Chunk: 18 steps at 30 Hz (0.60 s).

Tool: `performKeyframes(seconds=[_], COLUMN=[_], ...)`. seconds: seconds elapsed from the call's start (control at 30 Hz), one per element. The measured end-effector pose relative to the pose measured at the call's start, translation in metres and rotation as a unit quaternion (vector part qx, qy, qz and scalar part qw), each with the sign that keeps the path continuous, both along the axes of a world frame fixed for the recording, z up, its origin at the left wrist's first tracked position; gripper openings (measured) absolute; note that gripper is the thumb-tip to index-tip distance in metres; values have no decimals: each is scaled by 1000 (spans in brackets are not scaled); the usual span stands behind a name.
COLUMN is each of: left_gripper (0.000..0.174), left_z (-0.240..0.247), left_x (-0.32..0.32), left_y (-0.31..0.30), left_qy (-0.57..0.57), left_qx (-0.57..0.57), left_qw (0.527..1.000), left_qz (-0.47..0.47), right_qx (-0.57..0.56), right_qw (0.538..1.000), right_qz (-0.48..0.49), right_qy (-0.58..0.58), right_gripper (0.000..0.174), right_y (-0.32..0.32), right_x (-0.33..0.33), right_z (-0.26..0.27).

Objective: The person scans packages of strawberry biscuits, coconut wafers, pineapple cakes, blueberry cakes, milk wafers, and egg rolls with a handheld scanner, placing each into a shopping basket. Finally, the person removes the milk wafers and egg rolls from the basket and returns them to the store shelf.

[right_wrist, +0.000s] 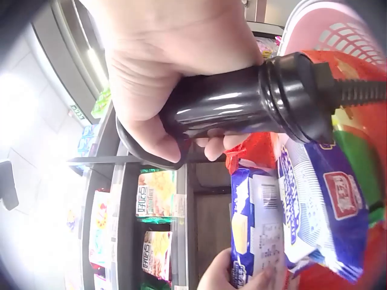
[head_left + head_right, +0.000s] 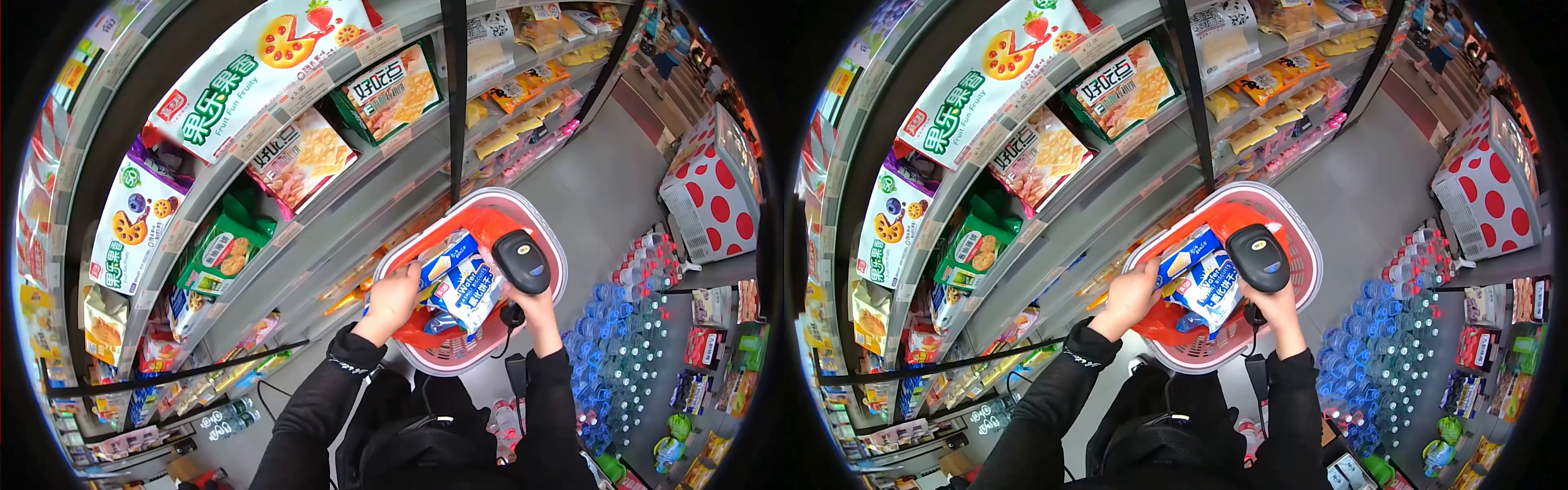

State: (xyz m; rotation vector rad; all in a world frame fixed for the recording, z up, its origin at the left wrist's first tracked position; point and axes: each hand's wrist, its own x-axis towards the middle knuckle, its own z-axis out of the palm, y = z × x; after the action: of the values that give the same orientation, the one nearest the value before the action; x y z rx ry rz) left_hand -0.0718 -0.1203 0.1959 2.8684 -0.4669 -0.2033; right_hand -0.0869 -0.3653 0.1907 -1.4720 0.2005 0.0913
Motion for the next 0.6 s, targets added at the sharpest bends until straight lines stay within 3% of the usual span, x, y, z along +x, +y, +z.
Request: performKeyframes(seconds=[0.13, 0.47, 0.6], left_gripper=[46, 46, 45], left_z=[-1, -10, 1], left_x=[-9, -15, -18], left_y=[4, 14, 19], left_qy=[0, -31, -24], left_qx=[-43, -62, -75], left_qw=[999, 998, 997], left_qz=[13, 3, 22], right_qx=[28, -63, -114], right_qw=[1000, 994, 992], right_qz=[10, 81, 59], right_qy=[-1, -24, -9], right_gripper=[37, 35, 32], right_y=[-1, 5, 3], right_x=[5, 18, 23], right_z=[-5, 3, 8])
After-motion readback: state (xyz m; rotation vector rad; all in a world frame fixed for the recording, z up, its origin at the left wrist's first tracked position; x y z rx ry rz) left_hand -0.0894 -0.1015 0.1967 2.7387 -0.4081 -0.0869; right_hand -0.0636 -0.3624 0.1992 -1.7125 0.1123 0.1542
